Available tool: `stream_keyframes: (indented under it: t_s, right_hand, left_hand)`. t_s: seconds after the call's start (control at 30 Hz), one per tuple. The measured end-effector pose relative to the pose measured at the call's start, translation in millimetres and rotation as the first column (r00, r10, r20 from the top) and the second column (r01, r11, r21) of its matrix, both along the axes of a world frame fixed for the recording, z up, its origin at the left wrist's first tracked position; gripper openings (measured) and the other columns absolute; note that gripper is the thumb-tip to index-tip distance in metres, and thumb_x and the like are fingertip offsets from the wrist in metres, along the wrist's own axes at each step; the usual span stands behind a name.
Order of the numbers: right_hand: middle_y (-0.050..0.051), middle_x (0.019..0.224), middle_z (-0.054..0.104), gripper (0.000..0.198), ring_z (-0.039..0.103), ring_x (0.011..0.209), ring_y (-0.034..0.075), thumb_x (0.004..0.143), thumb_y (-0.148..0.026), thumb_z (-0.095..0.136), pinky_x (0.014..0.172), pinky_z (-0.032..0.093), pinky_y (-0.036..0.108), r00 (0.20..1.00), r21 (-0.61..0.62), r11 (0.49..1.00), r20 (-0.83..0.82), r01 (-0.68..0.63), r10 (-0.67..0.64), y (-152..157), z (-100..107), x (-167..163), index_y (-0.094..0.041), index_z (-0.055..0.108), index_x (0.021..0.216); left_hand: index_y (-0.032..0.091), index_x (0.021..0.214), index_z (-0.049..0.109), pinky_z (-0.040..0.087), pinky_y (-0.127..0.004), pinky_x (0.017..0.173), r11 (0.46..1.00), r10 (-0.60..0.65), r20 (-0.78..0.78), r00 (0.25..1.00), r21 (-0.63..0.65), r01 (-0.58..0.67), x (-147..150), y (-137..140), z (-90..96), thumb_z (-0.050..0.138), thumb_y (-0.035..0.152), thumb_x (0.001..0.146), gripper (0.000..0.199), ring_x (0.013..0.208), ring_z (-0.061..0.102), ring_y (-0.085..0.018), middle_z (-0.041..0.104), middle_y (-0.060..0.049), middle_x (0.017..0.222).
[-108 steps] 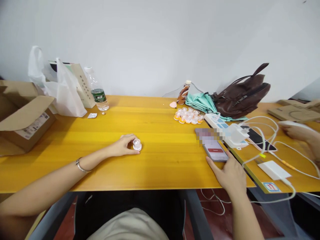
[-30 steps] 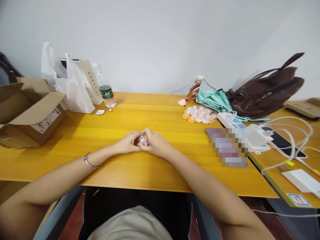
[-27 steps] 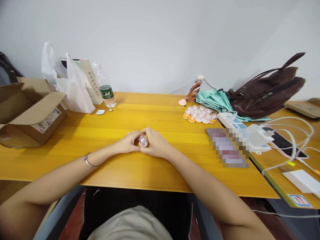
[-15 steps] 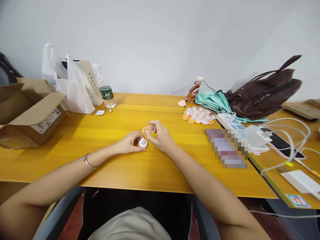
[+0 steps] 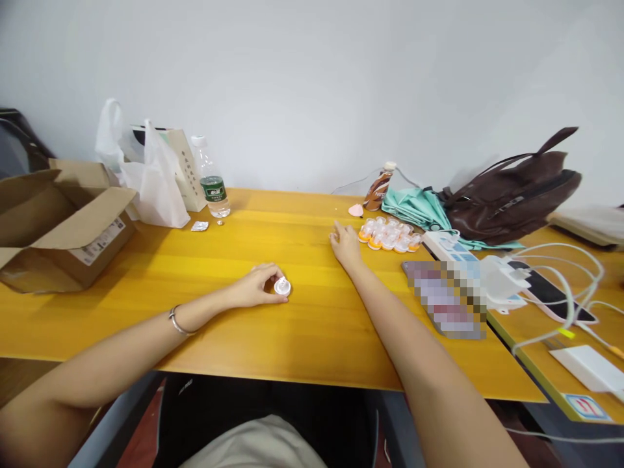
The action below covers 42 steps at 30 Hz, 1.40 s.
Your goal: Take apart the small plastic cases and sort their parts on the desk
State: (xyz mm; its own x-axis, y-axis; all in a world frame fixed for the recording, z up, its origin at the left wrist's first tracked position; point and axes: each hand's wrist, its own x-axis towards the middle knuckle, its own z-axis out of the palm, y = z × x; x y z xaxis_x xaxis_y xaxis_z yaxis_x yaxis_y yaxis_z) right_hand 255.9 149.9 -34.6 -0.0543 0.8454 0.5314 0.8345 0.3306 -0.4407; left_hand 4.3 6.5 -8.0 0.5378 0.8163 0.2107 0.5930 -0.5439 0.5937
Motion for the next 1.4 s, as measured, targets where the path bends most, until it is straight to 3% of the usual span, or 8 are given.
stream_keyframes:
  t_s: [0.33, 0.6, 0.73, 0.83, 0.9, 1.0, 1.17, 1.4]
  right_hand:
    - [0.019, 0.100, 0.060, 0.054, 0.055, 0.096, 0.031, 0.075, -0.026, 0.053, 0.084, 0.041, 0.045, 0.984, -0.059, 0.985, -0.065, 0.160, -0.164, 55, 3, -10, -0.005, 0.037, 0.123]
    - [0.029, 0.122, 0.042, 0.067, 0.040, 0.117, 0.035, 0.073, -0.035, 0.056, 0.095, 0.034, 0.047, 0.990, -0.034, 0.989, 0.006, 0.143, -0.143, 25, -8, -15, 0.002, 0.031, 0.123]
    - [0.027, 0.123, 0.041, 0.059, 0.037, 0.120, 0.035, 0.074, -0.032, 0.053, 0.097, 0.033, 0.049, 0.996, 0.021, 0.999, 0.078, 0.036, -0.037, -8, -9, -15, 0.000, 0.036, 0.121]
    - [0.019, 0.114, 0.050, 0.038, 0.045, 0.113, 0.031, 0.077, -0.029, 0.052, 0.095, 0.037, 0.047, 0.983, 0.087, 0.981, 0.061, -0.176, 0.171, -35, -3, -21, -0.011, 0.048, 0.109]
    - [0.011, 0.099, 0.058, 0.019, 0.054, 0.098, 0.024, 0.082, -0.025, 0.045, 0.089, 0.043, 0.042, 0.915, 0.068, 0.913, 0.044, -0.402, 0.400, -57, 3, -28, -0.017, 0.054, 0.097]
    - [0.006, 0.088, 0.060, 0.017, 0.057, 0.085, 0.018, 0.087, -0.021, 0.039, 0.081, 0.046, 0.036, 0.783, 0.007, 0.783, -0.015, -0.622, 0.622, -92, 11, -42, -0.021, 0.054, 0.095]
    - [0.003, 0.084, 0.056, 0.019, 0.052, 0.074, 0.014, 0.084, -0.028, 0.050, 0.070, 0.046, 0.028, 0.727, -0.103, 0.719, -0.100, -0.687, 0.680, -125, 17, -62, -0.020, 0.051, 0.101]
    - [0.004, 0.083, 0.053, 0.012, 0.052, 0.075, 0.014, 0.086, -0.027, 0.049, 0.069, 0.046, 0.028, 0.717, -0.094, 0.711, -0.073, -0.697, 0.694, -118, 18, -63, -0.019, 0.051, 0.094]
  left_hand:
    - [0.018, 0.086, 0.052, 0.035, -0.029, 0.077, 1.000, -0.001, -0.009, 1.000, 0.003, 0.001, 0, 0, 1.0, 0.066, 0.044, 0.068, 0.034, 0.083, 0.050, -0.017, 0.056, -0.002, 0.087]
    - [0.018, 0.087, 0.053, 0.035, -0.029, 0.076, 1.000, -0.018, -0.009, 1.000, 0.010, 0.018, -1, 0, 0.7, 0.063, 0.044, 0.071, 0.032, 0.085, 0.049, -0.017, 0.055, -0.002, 0.088]
    - [0.018, 0.090, 0.053, 0.036, -0.030, 0.078, 1.000, -0.010, -0.025, 1.000, 0.008, 0.011, -1, 0, -1.2, 0.062, 0.044, 0.073, 0.032, 0.087, 0.049, -0.018, 0.054, -0.003, 0.090]
    - [0.019, 0.099, 0.054, 0.036, -0.033, 0.084, 1.000, 0.004, -0.047, 0.999, 0.020, -0.003, 0, 1, -3.2, 0.056, 0.040, 0.079, 0.029, 0.092, 0.049, -0.020, 0.053, -0.005, 0.097]
    - [0.021, 0.106, 0.053, 0.034, -0.035, 0.087, 1.000, 0.008, -0.070, 0.997, 0.026, -0.006, 1, 1, -3.8, 0.050, 0.036, 0.083, 0.028, 0.097, 0.047, -0.021, 0.052, -0.006, 0.102]
    - [0.023, 0.111, 0.051, 0.034, -0.037, 0.088, 1.000, 0.006, -0.103, 0.995, 0.024, -0.004, 2, 0, -3.6, 0.044, 0.032, 0.086, 0.028, 0.099, 0.046, -0.021, 0.051, -0.006, 0.104]
    - [0.022, 0.105, 0.054, 0.035, -0.037, 0.086, 0.999, 0.024, -0.114, 0.993, 0.035, -0.020, 3, 0, -4.5, 0.045, 0.032, 0.085, 0.024, 0.096, 0.047, -0.022, 0.050, -0.005, 0.099]
    - [0.020, 0.095, 0.060, 0.038, -0.033, 0.081, 0.998, 0.066, 0.000, 0.998, 0.015, -0.066, 6, 2, -5.1, 0.056, 0.043, 0.078, 0.029, 0.085, 0.049, -0.019, 0.052, -0.003, 0.089]
